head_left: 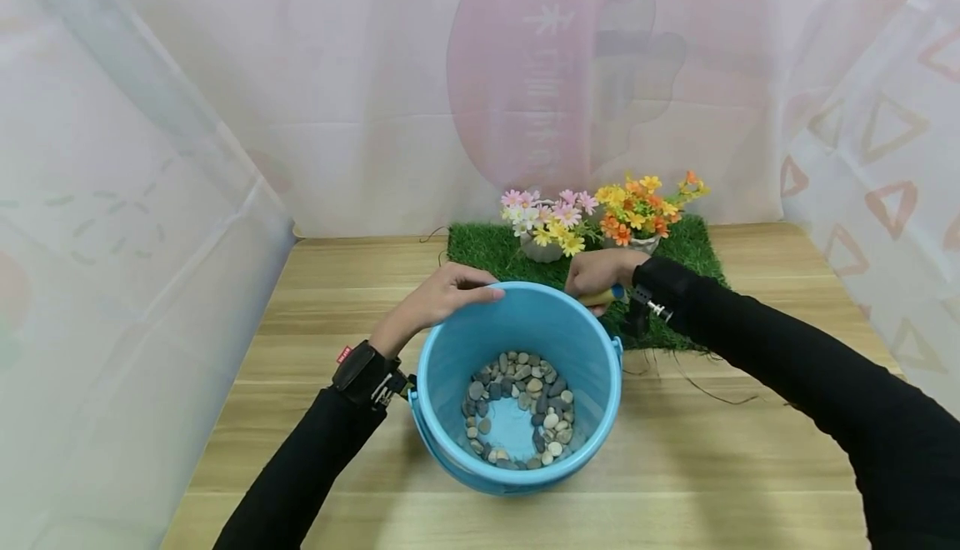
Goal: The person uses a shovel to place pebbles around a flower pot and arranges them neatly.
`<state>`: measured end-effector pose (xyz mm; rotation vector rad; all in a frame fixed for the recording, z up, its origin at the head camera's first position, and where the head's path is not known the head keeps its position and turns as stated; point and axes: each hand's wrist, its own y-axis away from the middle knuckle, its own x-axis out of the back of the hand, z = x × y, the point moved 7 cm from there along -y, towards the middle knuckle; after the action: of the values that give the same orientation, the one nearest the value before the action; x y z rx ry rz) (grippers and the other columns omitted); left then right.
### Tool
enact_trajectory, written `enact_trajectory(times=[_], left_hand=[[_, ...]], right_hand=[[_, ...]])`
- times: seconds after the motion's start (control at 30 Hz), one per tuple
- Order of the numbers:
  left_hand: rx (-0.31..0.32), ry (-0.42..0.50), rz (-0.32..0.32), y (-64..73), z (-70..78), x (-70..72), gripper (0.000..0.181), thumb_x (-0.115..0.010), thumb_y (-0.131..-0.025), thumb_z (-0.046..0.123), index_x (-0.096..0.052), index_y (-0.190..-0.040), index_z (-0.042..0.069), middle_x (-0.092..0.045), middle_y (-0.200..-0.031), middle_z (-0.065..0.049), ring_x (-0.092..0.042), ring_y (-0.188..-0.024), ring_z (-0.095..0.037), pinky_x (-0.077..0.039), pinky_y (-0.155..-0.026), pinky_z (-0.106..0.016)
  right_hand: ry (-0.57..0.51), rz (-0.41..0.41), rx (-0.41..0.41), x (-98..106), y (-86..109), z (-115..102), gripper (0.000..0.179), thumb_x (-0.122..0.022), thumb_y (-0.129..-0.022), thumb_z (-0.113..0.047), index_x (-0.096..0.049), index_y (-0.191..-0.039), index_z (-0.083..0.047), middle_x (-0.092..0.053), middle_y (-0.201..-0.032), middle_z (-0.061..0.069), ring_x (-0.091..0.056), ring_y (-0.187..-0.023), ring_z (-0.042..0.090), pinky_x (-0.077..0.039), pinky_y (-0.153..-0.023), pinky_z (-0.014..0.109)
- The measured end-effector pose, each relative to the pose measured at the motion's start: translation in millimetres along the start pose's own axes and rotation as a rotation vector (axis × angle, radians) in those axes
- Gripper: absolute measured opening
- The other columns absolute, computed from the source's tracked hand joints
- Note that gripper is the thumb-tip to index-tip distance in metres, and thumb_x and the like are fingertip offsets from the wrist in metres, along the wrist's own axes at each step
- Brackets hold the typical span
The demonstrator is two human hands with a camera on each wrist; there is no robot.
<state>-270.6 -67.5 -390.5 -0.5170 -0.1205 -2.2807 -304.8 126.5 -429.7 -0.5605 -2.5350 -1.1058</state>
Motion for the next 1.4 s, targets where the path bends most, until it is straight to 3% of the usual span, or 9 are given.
enact_trajectory(times=[0.23,0.43,0.7,0.83,0.97,1.07,1.4], left_hand=[[0.010,0.000,-0.005,0.2,-0.8,-0.9,0.027,-0.056,-0.093,0.035,-0.068,-0.107,0.016,-0.066,-0.094,0.000,-0.062,-0.082,-0.017,-0.051,-0.070,-0.036],[0.012,-0.002,-0.006,0.4,-1.4,-1.0,0.027,-0.056,-0.093,0.035,-0.068,-0.106,0.016,-0.066,-0.094,0.000,-0.063,-0.082,-0.017,-0.051,-0.069,-0.036],[0.007,-0.011,0.003,0.4,-2.0,0.4,0.026,-0.056,-0.093,0.036,-0.068,-0.105,0.016,-0.066,-0.094,-0.001,-0.062,-0.083,-0.017,-0.051,-0.071,-0.036],[0.011,-0.021,0.006,1.2,-3.6,1.1,0.026,-0.056,-0.093,0.037,-0.068,-0.105,0.018,-0.066,-0.094,0.000,-0.062,-0.083,-0.016,-0.051,-0.071,-0.036],[0.011,-0.019,0.003,1.7,-4.2,1.4,0.026,-0.055,-0.093,0.037,-0.068,-0.106,0.018,-0.066,-0.095,-0.001,-0.062,-0.083,-0.016,-0.050,-0.071,-0.036],[0.006,-0.015,0.002,2.7,-4.7,2.2,0.027,-0.055,-0.093,0.037,-0.068,-0.106,0.018,-0.066,-0.096,-0.002,-0.062,-0.084,-0.017,-0.050,-0.072,-0.036],[-0.007,0.008,-0.010,0.3,0.4,0.0,0.024,-0.055,-0.094,0.032,-0.068,-0.106,0.016,-0.065,-0.096,-0.003,-0.062,-0.084,-0.018,-0.050,-0.071,-0.036]], right_hand=[[-0.005,-0.045,-0.066,2.1,8.4,-8.8,0.032,-0.050,-0.096,-0.020,-0.069,-0.075,-0.006,-0.057,-0.062,0.010,-0.049,-0.049,0.014,-0.046,-0.051,0.029],[-0.040,-0.030,-0.133,3.6,20.7,-9.6,0.031,-0.051,-0.095,-0.021,-0.070,-0.077,-0.003,-0.062,-0.068,0.012,-0.056,-0.054,0.014,-0.050,-0.057,0.031],[-0.128,0.017,-0.151,2.2,49.9,11.5,0.027,-0.048,-0.095,-0.015,-0.067,-0.086,0.001,-0.062,-0.073,0.014,-0.059,-0.056,0.017,-0.052,-0.059,0.033],[-0.175,0.131,-0.128,-1.8,71.3,33.7,0.026,-0.047,-0.096,-0.017,-0.067,-0.090,0.000,-0.063,-0.076,0.015,-0.061,-0.062,0.023,-0.052,-0.060,0.034],[-0.293,0.289,-0.097,-14.6,97.4,62.6,0.029,-0.048,-0.097,-0.019,-0.061,-0.106,0.005,-0.063,-0.082,0.016,-0.063,-0.073,0.033,-0.052,-0.066,0.040],[-0.408,0.404,-0.073,-31.2,115.7,85.6,0.038,-0.046,-0.098,-0.020,-0.052,-0.118,0.012,-0.062,-0.085,0.018,-0.062,-0.079,0.036,-0.051,-0.070,0.043],[-0.698,0.753,-0.069,-95.0,163.0,149.1,0.058,-0.044,-0.099,-0.030,-0.034,-0.127,0.020,-0.063,-0.095,0.022,-0.063,-0.086,0.030,-0.050,-0.074,0.037]])
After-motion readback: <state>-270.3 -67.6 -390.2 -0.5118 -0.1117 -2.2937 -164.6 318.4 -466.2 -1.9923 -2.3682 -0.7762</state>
